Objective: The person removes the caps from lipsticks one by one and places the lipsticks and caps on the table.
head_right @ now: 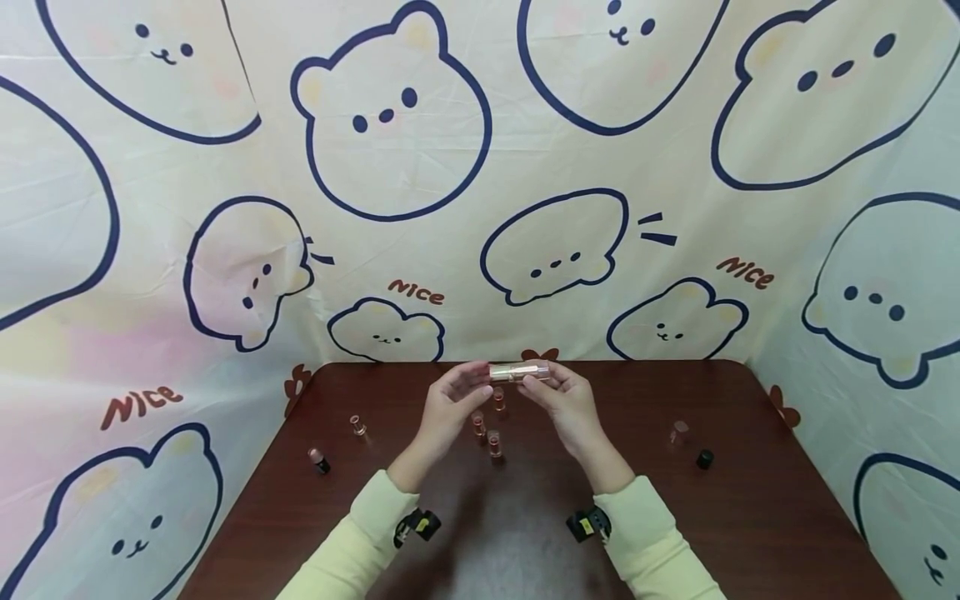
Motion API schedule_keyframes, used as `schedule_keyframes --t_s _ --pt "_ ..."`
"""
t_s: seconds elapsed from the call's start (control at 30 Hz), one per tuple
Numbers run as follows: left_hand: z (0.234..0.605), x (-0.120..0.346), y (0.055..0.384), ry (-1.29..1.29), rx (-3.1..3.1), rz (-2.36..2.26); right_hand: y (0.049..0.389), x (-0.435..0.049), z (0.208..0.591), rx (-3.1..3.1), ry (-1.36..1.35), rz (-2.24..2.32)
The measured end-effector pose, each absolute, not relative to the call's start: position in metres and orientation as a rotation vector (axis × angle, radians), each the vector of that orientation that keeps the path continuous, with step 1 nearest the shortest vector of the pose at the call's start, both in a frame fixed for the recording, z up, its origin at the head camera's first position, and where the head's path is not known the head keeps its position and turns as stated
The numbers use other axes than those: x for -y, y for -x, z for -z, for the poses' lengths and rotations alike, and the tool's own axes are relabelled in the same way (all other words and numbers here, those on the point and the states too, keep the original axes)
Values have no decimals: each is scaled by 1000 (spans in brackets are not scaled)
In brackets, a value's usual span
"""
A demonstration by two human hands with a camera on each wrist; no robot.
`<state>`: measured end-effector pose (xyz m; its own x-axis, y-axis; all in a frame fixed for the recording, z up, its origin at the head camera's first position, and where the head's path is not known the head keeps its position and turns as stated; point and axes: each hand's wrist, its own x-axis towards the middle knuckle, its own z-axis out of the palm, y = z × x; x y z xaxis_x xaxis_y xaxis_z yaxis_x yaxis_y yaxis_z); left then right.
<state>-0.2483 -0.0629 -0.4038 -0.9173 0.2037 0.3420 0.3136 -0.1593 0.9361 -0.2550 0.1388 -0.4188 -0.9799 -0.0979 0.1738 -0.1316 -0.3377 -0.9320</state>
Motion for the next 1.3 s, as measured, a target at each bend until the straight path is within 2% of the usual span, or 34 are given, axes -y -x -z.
schedule_keyframes --t_s 0.27,0.7,1.3 --pt "426 56 264 621 1991 2238 254 -134 418 1795 -332 -2535" --pt "399 56 244 612 2050 2206 252 -129 419 1769 -335 -2586" --pt "401 56 242 604 2031 2199 254 -128 426 1816 -429 -2519"
